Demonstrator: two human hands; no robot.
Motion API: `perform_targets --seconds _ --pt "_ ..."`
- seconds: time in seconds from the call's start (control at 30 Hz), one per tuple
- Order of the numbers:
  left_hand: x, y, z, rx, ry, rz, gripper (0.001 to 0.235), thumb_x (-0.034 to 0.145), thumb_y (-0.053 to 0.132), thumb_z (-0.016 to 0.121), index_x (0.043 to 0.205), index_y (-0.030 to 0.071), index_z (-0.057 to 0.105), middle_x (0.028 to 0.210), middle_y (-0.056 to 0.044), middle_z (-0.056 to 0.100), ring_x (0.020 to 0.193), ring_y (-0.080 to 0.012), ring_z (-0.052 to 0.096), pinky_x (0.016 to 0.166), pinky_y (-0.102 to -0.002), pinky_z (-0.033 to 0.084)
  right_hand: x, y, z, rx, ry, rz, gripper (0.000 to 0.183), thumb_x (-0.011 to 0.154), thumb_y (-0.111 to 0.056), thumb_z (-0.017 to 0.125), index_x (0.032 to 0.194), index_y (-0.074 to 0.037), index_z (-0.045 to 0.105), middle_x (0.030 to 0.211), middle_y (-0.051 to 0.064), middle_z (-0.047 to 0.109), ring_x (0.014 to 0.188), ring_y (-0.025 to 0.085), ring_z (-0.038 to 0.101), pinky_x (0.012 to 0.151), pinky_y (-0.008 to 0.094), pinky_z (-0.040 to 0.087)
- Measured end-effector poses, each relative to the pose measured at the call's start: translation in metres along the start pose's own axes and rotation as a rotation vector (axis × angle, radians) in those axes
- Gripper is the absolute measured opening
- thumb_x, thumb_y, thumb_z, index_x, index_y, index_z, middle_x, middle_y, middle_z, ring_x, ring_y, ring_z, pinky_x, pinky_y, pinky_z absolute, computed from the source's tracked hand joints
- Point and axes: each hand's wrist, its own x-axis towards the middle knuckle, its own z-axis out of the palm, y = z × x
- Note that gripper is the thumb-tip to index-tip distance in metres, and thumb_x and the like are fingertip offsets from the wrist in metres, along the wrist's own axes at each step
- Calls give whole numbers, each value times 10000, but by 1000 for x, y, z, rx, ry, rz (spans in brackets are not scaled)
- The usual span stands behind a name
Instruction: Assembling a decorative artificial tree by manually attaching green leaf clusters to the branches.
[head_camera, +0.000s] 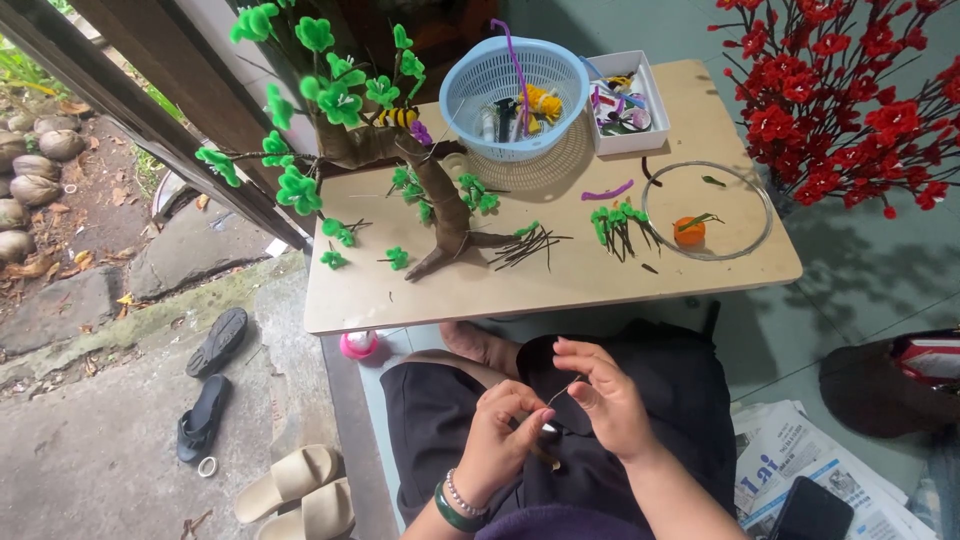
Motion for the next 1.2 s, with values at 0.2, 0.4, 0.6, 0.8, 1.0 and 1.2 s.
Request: perform_targets --seconds 0.2,0.4,0.6,0.8,1.0,1.2 --pt "2 5 -4 47 -31 51 48 806 81 781 776 77 743 841 11 691 749 -143 579 799 -290 466 6 -7 -1 434 -121 -29 143 1003 -72 622 1015 -17 753 1510 200 518 1421 273 452 1084 388 423" --pt "-6 -1 0 209 -69 -10 20 848 120 770 839 107 783 915 40 683 870 -117 636 1131 -479 222 2 5 6 301 85 -28 141 900 3 679 825 -87 600 1393 187 601 1248 228 550 1094 374 415" --pt "-5 0 -3 204 -110 -43 110 911 52 673 859 106 753 911 19 662 883 -139 631 1117 -430 255 8 -12 -3 212 -100 90 373 980 -254 641 1229 22 680 1564 174 501 1272 216 549 1059 338 427" --pt "-5 2 0 294 -71 33 12 876 97 738 875 109 743 946 18 679 911 -155 658 1123 -532 245 5 -2 3 67 66 -3 169 906 -128 722 778 -47 647 1338 147 676 1280 227 594 1044 346 439" --pt "-5 10 0 360 -47 40 23 876 105 729 862 111 746 928 18 678 880 -142 657 1125 -553 209 4 6 4 -23 150 16 451 823 -356 779 630 -95 467 1247 153 727 1185 229 651 1021 351 437" --pt "-4 6 -5 292 -60 -27 73 890 64 701 876 101 762 925 15 663 875 -140 647 1151 -506 210 8 -16 -6 243 -181 21 413 972 -168 666 1349 -1 636 1632 202 395 1440 259 425 1116 384 365"
